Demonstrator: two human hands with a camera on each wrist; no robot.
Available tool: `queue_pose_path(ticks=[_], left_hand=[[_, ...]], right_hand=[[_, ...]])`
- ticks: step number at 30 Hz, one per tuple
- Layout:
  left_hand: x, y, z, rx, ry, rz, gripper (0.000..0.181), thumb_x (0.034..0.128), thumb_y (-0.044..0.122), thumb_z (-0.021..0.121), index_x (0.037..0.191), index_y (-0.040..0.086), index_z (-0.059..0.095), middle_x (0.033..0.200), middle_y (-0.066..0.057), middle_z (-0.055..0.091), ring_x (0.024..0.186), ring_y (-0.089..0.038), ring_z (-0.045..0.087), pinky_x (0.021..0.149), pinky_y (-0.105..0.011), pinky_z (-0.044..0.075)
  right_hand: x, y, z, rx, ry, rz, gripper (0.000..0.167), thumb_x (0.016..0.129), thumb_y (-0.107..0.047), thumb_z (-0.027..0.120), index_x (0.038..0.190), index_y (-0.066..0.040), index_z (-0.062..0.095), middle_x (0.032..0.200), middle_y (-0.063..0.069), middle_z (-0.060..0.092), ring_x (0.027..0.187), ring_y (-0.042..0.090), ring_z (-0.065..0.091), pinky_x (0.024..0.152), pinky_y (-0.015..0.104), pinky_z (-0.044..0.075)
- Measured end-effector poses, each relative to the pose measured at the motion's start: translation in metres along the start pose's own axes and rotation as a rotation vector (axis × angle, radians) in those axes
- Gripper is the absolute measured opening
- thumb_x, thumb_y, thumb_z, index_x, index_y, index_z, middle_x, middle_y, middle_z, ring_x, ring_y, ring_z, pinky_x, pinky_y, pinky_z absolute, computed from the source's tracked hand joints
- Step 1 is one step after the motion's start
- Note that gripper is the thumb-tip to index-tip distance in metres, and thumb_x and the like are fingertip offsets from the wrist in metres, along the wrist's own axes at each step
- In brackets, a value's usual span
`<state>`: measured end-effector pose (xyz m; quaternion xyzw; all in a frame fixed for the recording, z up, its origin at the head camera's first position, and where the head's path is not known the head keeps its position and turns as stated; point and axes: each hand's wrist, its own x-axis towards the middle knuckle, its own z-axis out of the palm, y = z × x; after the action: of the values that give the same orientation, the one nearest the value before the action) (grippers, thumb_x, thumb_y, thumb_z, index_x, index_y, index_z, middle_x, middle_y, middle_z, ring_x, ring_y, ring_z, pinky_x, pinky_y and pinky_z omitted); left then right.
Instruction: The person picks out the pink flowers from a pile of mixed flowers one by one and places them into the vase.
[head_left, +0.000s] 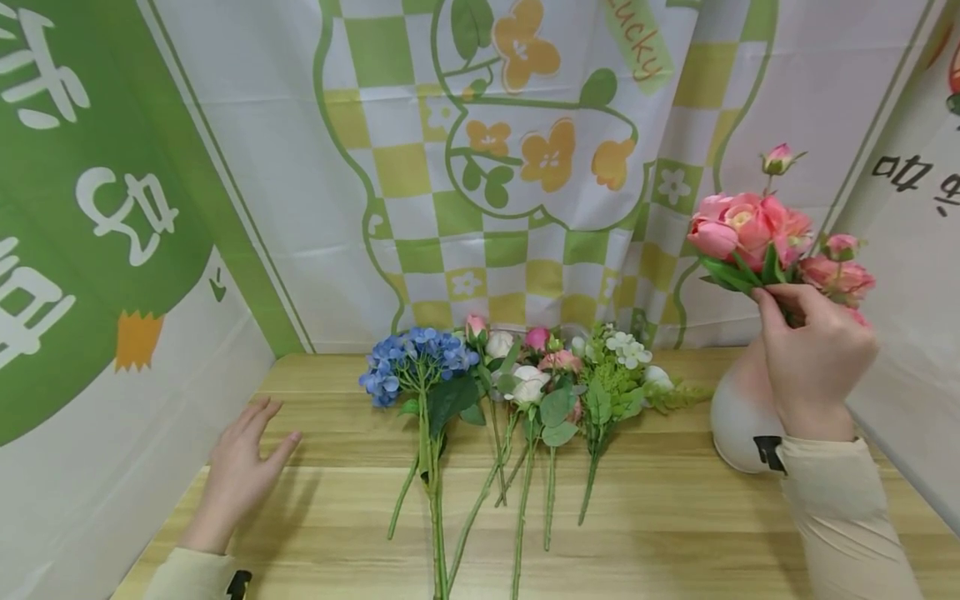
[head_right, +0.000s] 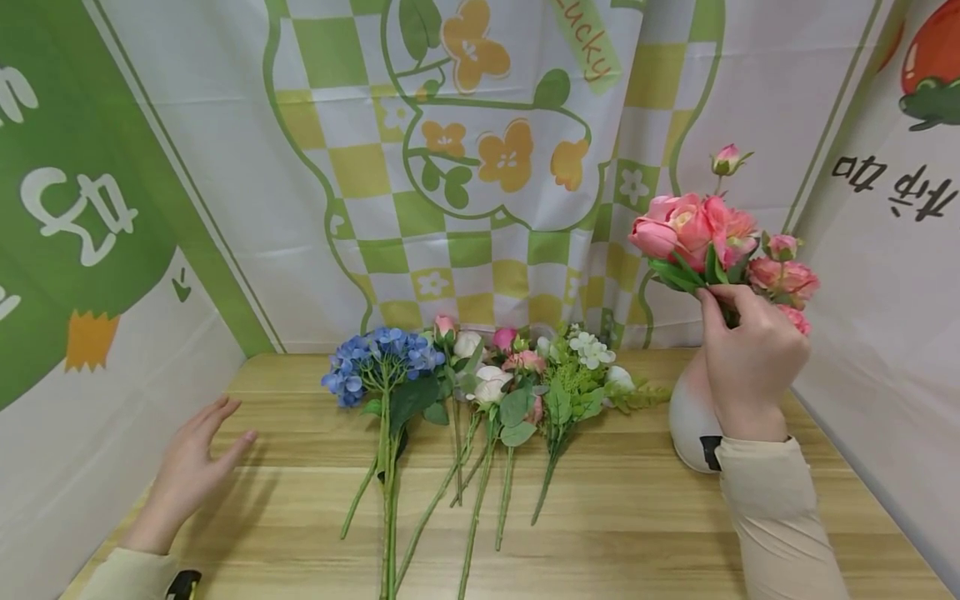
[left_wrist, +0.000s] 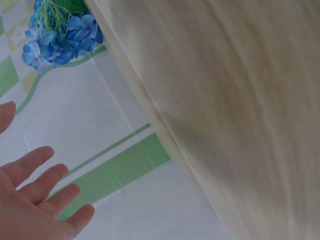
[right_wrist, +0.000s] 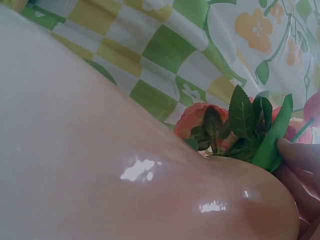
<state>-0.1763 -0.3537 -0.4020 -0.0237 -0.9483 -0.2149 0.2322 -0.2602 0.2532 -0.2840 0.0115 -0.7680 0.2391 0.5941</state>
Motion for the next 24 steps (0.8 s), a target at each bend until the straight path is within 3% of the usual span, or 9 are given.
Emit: queue_pose_path(ticks=[4,9,16,24], left_hand=[[0.001,-0.001,0.001,0.006,0.015,0.016,0.060,0.0924,0.030,0.060,0.136,-0.007,0.042,0.143,-0.031,0.034,0.124,-0.057,0.033,0.093,-0.075,0.024],[0.003,-0.001,0.004,-0.007,0.022,0.040,0.059,0.0922,0.029,0.060,0.135,-0.008,0.042,0.142,-0.032,0.035,0.124,-0.057,0.032,0.097,-0.072,0.022],[0.007,0.009,0.007,-0.032,0.005,0.025,0.060,0.0929,0.032,0.059,0.138,-0.005,0.041,0.144,-0.031,0.034,0.127,-0.054,0.032,0.101,-0.070,0.021],[0.009,0.013,0.008,-0.020,-0.010,0.001,0.061,0.0935,0.034,0.057,0.138,-0.003,0.041,0.146,-0.029,0.033,0.127,-0.054,0.032,0.097,-0.074,0.021]], right_hand=[[0.001,-0.002,0.000,-0.002,0.004,0.000,0.027,0.086,-0.028,0.070,0.088,-0.002,0.075,0.078,0.017,0.072,0.060,0.036,0.061,0.056,0.014,0.020],[0.001,-0.002,0.000,-0.011,0.000,-0.009,0.029,0.087,-0.029,0.069,0.088,-0.001,0.075,0.081,0.018,0.072,0.063,0.036,0.063,0.056,0.023,0.027],[-0.001,0.000,-0.002,-0.048,-0.028,-0.037,0.031,0.089,-0.030,0.065,0.090,0.000,0.074,0.085,0.020,0.072,0.065,0.037,0.064,0.055,0.031,0.029],[-0.002,-0.003,0.000,-0.057,-0.005,0.026,0.032,0.089,-0.033,0.066,0.089,-0.003,0.075,0.087,0.019,0.072,0.071,0.040,0.064,0.061,0.048,0.037]])
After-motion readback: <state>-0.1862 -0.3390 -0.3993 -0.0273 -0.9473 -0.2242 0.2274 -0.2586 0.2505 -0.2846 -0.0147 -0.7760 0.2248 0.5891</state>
